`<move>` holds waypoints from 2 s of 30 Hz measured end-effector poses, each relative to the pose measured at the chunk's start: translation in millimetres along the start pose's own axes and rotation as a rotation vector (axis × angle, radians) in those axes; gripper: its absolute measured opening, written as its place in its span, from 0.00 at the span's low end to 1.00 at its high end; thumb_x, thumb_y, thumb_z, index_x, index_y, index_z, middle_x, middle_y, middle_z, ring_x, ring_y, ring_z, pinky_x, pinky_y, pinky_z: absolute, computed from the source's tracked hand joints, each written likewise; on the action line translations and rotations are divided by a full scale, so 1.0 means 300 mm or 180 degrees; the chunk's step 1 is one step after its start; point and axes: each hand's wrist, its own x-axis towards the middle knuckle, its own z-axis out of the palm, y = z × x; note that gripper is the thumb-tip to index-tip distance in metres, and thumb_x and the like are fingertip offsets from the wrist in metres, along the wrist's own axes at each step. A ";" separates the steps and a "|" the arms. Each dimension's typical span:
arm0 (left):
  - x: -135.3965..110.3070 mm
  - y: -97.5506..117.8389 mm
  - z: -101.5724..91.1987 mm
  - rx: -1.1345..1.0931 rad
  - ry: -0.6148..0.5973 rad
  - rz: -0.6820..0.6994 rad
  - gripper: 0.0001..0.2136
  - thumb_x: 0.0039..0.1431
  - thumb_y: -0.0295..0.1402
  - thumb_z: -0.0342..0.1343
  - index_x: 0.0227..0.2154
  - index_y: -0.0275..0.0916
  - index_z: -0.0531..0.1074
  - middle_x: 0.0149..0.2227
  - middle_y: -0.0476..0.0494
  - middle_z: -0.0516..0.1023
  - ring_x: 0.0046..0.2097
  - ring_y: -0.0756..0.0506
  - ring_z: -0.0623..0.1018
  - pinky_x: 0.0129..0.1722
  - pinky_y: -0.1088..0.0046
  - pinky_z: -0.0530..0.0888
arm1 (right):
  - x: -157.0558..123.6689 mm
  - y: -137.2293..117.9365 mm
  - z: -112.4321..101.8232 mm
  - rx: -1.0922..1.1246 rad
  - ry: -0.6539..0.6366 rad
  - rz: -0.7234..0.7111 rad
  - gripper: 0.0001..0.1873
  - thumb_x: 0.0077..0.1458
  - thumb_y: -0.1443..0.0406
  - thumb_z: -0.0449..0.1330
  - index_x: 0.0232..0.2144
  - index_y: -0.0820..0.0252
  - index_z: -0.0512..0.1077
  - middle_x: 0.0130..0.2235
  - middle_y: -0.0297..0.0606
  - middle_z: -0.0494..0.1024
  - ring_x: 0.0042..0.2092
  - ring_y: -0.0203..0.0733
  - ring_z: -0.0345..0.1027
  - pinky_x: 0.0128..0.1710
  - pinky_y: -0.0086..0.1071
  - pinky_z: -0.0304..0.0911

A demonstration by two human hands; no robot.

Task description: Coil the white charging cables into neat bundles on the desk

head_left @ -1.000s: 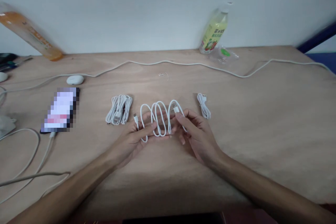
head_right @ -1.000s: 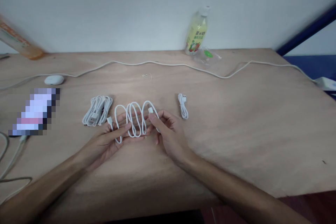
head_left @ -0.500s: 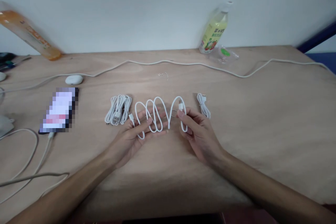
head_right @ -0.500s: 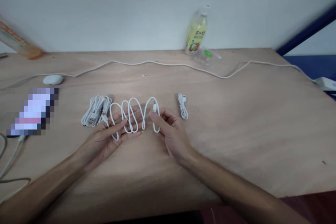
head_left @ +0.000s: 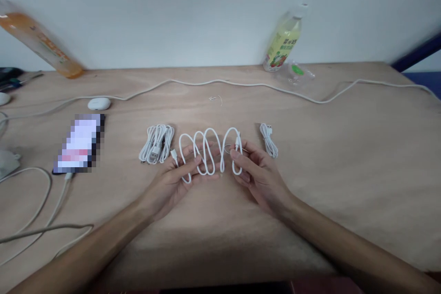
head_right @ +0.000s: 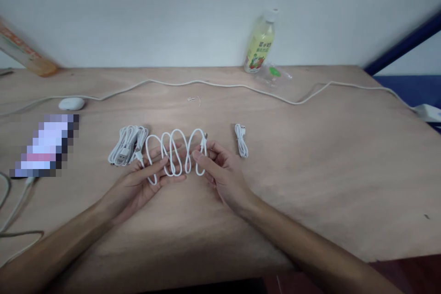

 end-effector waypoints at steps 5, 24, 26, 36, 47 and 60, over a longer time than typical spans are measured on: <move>-0.004 0.003 0.003 -0.0042 -0.0011 0.0005 0.27 0.68 0.26 0.66 0.69 0.43 0.73 0.63 0.34 0.83 0.62 0.30 0.83 0.63 0.50 0.78 | 0.001 -0.001 -0.003 0.0291 -0.0049 0.0063 0.24 0.54 0.45 0.76 0.33 0.56 0.75 0.23 0.22 0.60 0.21 0.28 0.45 0.19 0.26 0.42; -0.006 0.005 -0.004 -0.0197 -0.0141 -0.0171 0.31 0.71 0.26 0.63 0.74 0.47 0.66 0.63 0.34 0.82 0.63 0.30 0.82 0.63 0.49 0.78 | -0.002 -0.018 -0.001 0.0225 0.0049 0.0063 0.26 0.54 0.42 0.74 0.28 0.55 0.73 0.20 0.25 0.71 0.15 0.28 0.49 0.12 0.26 0.42; -0.008 0.007 0.000 -0.0207 -0.0153 -0.0183 0.31 0.70 0.25 0.63 0.73 0.47 0.67 0.62 0.35 0.83 0.62 0.30 0.83 0.63 0.49 0.79 | -0.003 -0.019 0.004 0.0198 0.0040 0.0061 0.28 0.52 0.42 0.75 0.26 0.56 0.71 0.20 0.26 0.71 0.15 0.27 0.50 0.12 0.25 0.43; -0.012 0.014 0.011 -0.0242 0.0023 -0.0163 0.34 0.68 0.23 0.63 0.74 0.50 0.66 0.67 0.37 0.79 0.64 0.30 0.81 0.62 0.48 0.80 | 0.007 -0.009 -0.003 0.0185 0.0181 0.0128 0.26 0.47 0.47 0.80 0.28 0.56 0.72 0.19 0.21 0.60 0.20 0.29 0.46 0.16 0.24 0.43; -0.004 0.017 0.007 -0.0336 0.0012 -0.0133 0.32 0.69 0.24 0.61 0.73 0.46 0.67 0.60 0.37 0.85 0.63 0.32 0.82 0.66 0.49 0.76 | 0.019 -0.015 -0.010 0.0477 0.0314 0.0173 0.20 0.43 0.54 0.83 0.34 0.56 0.83 0.29 0.28 0.69 0.27 0.31 0.54 0.18 0.23 0.46; 0.000 0.028 -0.001 -0.0450 -0.0171 -0.0213 0.31 0.71 0.20 0.57 0.74 0.45 0.65 0.62 0.35 0.83 0.65 0.30 0.81 0.65 0.44 0.77 | 0.007 -0.020 -0.002 0.0468 0.0365 0.0230 0.24 0.46 0.50 0.81 0.40 0.54 0.82 0.30 0.28 0.78 0.23 0.27 0.51 0.18 0.22 0.44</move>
